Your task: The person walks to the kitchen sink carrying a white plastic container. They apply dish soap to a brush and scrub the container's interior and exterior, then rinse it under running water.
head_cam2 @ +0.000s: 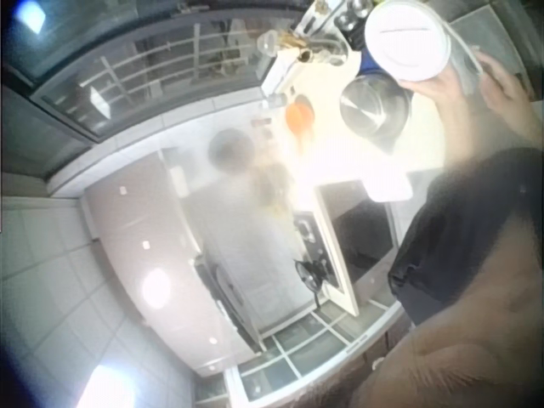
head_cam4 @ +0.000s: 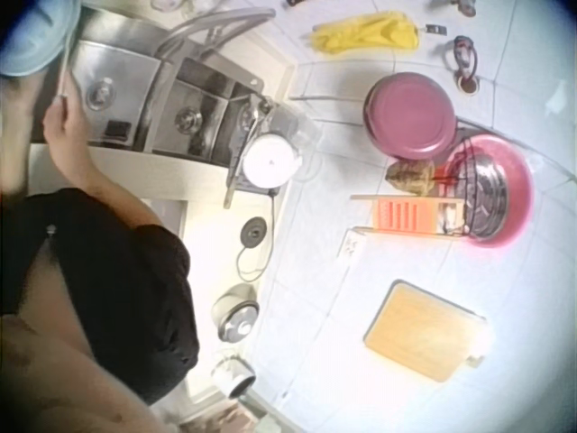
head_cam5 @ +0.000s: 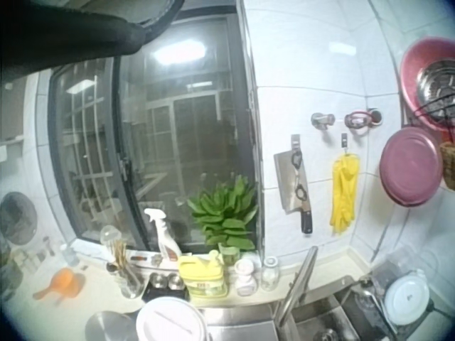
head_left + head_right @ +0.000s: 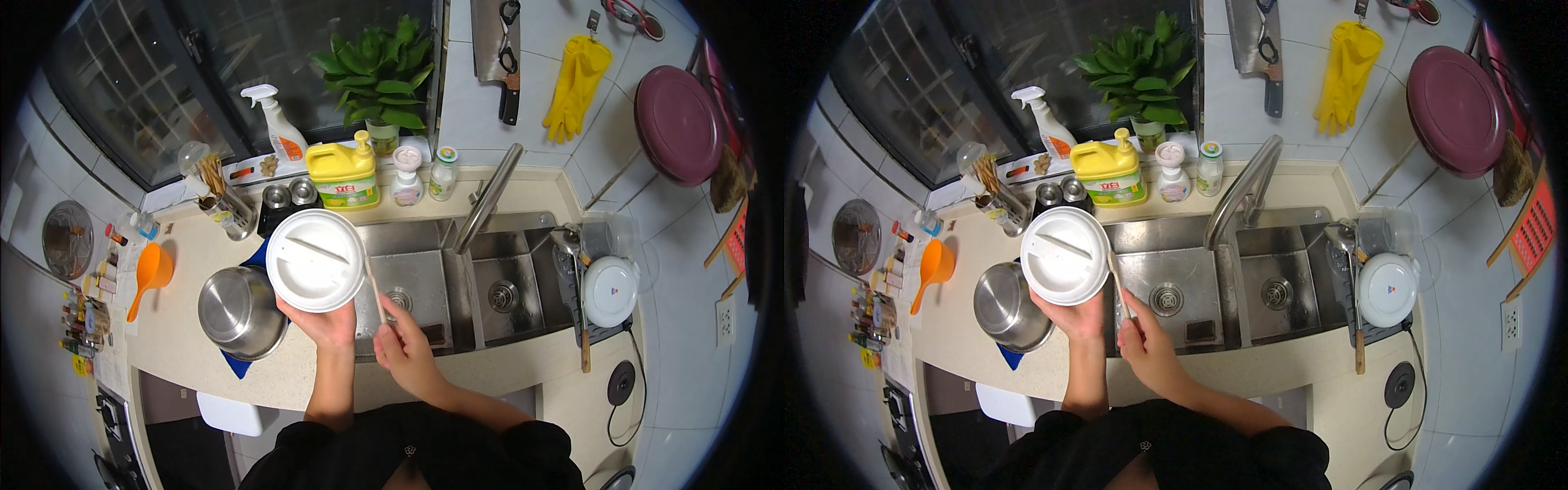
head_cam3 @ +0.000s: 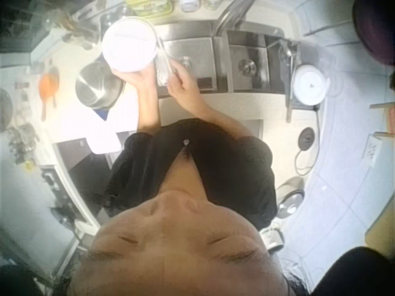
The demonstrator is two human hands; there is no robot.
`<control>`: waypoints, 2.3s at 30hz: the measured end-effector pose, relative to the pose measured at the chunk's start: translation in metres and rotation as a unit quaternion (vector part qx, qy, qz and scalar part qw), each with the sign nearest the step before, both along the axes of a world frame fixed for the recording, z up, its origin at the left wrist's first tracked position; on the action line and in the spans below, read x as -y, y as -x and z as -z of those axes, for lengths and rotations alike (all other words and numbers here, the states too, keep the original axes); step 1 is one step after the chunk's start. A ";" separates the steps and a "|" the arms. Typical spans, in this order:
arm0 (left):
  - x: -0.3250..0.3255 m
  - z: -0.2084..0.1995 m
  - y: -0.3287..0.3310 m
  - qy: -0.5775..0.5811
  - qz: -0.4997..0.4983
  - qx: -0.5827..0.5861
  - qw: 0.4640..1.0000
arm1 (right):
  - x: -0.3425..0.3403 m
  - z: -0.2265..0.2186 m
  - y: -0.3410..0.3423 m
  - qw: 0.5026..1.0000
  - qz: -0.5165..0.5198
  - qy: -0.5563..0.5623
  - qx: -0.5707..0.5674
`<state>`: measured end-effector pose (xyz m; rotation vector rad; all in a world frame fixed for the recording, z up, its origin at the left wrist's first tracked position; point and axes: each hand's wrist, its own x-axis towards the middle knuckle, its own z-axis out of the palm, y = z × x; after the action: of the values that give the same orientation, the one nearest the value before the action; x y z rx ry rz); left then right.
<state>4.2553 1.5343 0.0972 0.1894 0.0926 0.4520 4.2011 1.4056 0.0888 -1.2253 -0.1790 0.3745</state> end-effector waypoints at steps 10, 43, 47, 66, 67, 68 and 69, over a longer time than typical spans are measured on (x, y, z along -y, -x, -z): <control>0.003 0.011 -0.004 0.000 -0.001 -0.017 1.000 | 0.002 0.001 -0.011 0.998 0.021 0.041 0.048; -0.034 -0.009 0.020 -0.390 0.378 -0.249 0.802 | 0.084 -0.128 -0.123 0.720 -0.375 0.466 0.352; -0.032 -0.019 0.017 -0.461 0.408 -0.269 0.740 | 0.069 -0.130 -0.119 0.698 -0.382 0.433 0.424; -0.062 -0.010 0.021 -0.274 0.301 -0.119 0.906 | 0.066 -0.123 -0.108 0.743 -0.254 0.454 0.421; -0.066 -0.011 0.022 -0.257 0.273 -0.130 0.918 | 0.071 -0.115 -0.104 0.748 -0.230 0.459 0.420; -0.066 -0.012 0.022 -0.241 0.258 -0.119 0.928 | 0.076 -0.106 -0.097 0.752 -0.206 0.465 0.419; -0.068 -0.014 0.022 -0.225 0.242 -0.109 0.937 | 0.077 -0.095 -0.090 0.762 -0.188 0.466 0.409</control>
<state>4.2332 1.6019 0.1109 0.6986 0.1550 -0.0501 4.2910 1.3287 0.1839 -2.3171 -1.1187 0.2361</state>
